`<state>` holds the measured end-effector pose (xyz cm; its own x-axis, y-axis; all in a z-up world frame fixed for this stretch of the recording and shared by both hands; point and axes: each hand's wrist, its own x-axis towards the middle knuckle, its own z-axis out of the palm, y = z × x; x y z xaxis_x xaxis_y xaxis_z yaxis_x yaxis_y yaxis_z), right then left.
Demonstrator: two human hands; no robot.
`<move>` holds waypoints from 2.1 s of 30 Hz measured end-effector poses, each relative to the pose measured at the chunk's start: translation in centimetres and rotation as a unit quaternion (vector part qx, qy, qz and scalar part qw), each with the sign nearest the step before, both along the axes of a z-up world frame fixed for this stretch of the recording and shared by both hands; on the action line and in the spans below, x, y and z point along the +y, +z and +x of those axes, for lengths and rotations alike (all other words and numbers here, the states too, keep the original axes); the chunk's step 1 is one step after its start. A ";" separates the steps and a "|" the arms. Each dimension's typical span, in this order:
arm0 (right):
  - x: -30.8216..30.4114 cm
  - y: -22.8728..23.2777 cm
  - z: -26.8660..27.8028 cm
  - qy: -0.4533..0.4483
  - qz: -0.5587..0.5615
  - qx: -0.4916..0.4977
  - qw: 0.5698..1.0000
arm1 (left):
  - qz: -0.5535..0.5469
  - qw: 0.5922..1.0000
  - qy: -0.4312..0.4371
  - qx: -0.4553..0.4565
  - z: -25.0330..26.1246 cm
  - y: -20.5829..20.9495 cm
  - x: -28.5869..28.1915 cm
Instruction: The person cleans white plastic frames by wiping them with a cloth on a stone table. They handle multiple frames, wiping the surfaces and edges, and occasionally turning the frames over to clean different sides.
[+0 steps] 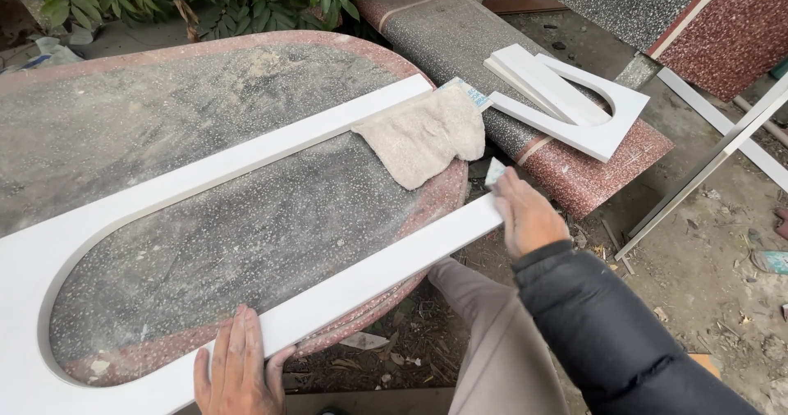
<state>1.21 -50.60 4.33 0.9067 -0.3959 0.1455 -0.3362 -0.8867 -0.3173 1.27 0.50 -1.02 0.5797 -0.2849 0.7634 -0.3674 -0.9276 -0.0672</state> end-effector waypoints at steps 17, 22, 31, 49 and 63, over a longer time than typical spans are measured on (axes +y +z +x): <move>5.9 -1.2 -5.2 0.138 -0.055 -0.116 0.982 | 0.023 0.998 0.024 0.045 -0.4 0.2 0.7; 4.4 -1.0 -5.4 0.098 0.011 -0.150 0.984 | 0.014 1.000 0.017 0.022 -0.4 0.5 0.6; 3.2 -1.5 -4.3 -0.012 0.013 -0.085 0.996 | 0.010 0.998 0.021 0.054 -0.7 0.1 0.8; 5.5 -0.6 -4.9 -0.119 0.024 -0.064 0.991 | 0.027 1.000 -0.004 -0.009 1.0 -1.7 1.8; 9.4 2.3 -5.7 0.241 0.154 -0.191 0.939 | 0.029 0.999 -0.021 -0.008 1.2 -2.2 1.7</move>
